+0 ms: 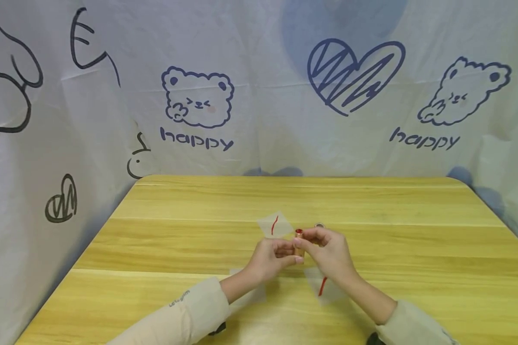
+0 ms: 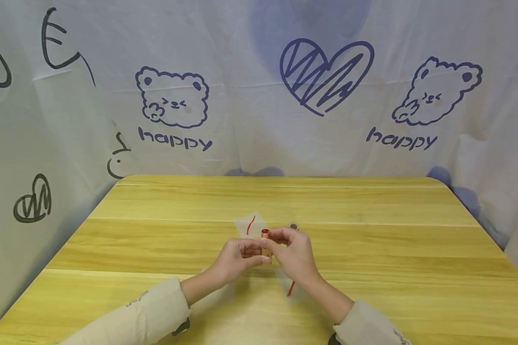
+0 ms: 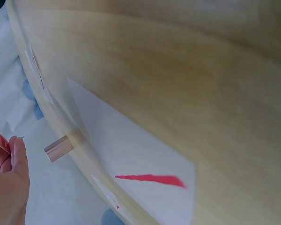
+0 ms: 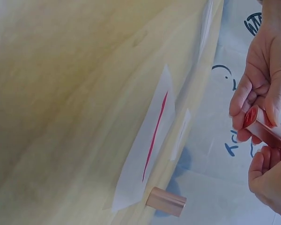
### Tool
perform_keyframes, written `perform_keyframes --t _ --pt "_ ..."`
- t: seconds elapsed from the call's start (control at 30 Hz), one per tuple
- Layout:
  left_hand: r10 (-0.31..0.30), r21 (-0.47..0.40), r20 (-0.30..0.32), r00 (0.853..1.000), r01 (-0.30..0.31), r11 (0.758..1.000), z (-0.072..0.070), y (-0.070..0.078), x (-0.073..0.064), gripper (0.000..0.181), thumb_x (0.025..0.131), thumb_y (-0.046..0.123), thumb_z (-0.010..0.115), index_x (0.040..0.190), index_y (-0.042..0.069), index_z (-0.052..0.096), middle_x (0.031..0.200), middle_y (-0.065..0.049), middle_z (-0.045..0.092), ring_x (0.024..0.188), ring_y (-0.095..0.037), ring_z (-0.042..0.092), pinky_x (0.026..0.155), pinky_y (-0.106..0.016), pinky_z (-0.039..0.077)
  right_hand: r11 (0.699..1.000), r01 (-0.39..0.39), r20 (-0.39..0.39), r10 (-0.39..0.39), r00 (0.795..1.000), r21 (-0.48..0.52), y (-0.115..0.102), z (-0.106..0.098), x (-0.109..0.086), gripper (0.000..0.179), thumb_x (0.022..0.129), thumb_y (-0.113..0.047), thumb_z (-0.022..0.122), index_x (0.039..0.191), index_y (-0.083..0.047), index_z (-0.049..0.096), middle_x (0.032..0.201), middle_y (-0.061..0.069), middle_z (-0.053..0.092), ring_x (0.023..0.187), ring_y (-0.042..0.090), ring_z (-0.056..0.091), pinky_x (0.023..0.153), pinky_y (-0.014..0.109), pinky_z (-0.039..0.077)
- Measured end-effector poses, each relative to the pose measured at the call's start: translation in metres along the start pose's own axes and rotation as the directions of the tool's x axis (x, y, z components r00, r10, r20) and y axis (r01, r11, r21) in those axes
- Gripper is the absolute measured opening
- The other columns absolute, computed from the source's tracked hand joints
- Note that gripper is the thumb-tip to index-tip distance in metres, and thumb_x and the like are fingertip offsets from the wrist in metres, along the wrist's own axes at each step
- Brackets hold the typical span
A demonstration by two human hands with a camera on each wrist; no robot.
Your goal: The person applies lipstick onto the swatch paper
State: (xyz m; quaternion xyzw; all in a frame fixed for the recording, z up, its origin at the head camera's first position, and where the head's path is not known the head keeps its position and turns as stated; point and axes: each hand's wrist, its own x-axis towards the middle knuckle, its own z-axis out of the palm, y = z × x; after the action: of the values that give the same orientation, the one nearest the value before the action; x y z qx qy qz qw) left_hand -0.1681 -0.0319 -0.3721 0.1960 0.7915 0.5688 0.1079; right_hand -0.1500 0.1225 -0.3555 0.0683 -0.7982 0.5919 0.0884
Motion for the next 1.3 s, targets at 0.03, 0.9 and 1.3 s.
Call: perform_keyframes --t 0.03,0.9,1.3 --pt "-0.004 0.003 0.001 1.000 0.004 1.000 -0.0001 -0.0004 0.0001 0.025 0.082 0.009 0.069 0.103 -0.006 0.067 0.099 -0.021 0.069 0.089 -0.029 0.068 0.075 -0.022 0.056 1.000 0.009 0.009 -0.009 1.000 -0.001 0.0002 0.0001 0.0000 0.013 0.079 -0.005 0.072 0.088 0.003 0.068 0.084 0.015 0.068 0.073 0.001 0.058 0.070 0.016 0.050" --pt "-0.021 0.000 0.001 1.000 0.021 1.000 -0.0020 -0.0008 -0.0015 0.025 0.082 0.009 0.069 0.101 -0.007 0.067 0.097 -0.021 0.069 0.088 -0.029 0.068 0.073 -0.022 0.057 0.998 0.051 0.182 -0.059 0.982 0.048 0.0055 -0.0068 0.0039 0.022 0.089 -0.009 0.061 0.100 0.009 0.065 0.096 0.023 0.068 0.080 -0.002 0.062 0.073 0.017 0.054" --pt "-0.018 -0.069 -0.027 0.999 0.016 0.997 -0.0015 0.0043 -0.0010 0.026 0.082 0.009 0.070 0.104 -0.003 0.067 0.099 -0.019 0.069 0.089 -0.026 0.069 0.074 -0.022 0.056 0.992 0.090 -0.056 -0.085 0.995 0.089 0.0045 0.0016 -0.0013 0.017 0.079 -0.004 0.071 0.094 0.004 0.067 0.086 -0.001 0.068 0.078 0.002 0.061 0.074 0.016 0.052"
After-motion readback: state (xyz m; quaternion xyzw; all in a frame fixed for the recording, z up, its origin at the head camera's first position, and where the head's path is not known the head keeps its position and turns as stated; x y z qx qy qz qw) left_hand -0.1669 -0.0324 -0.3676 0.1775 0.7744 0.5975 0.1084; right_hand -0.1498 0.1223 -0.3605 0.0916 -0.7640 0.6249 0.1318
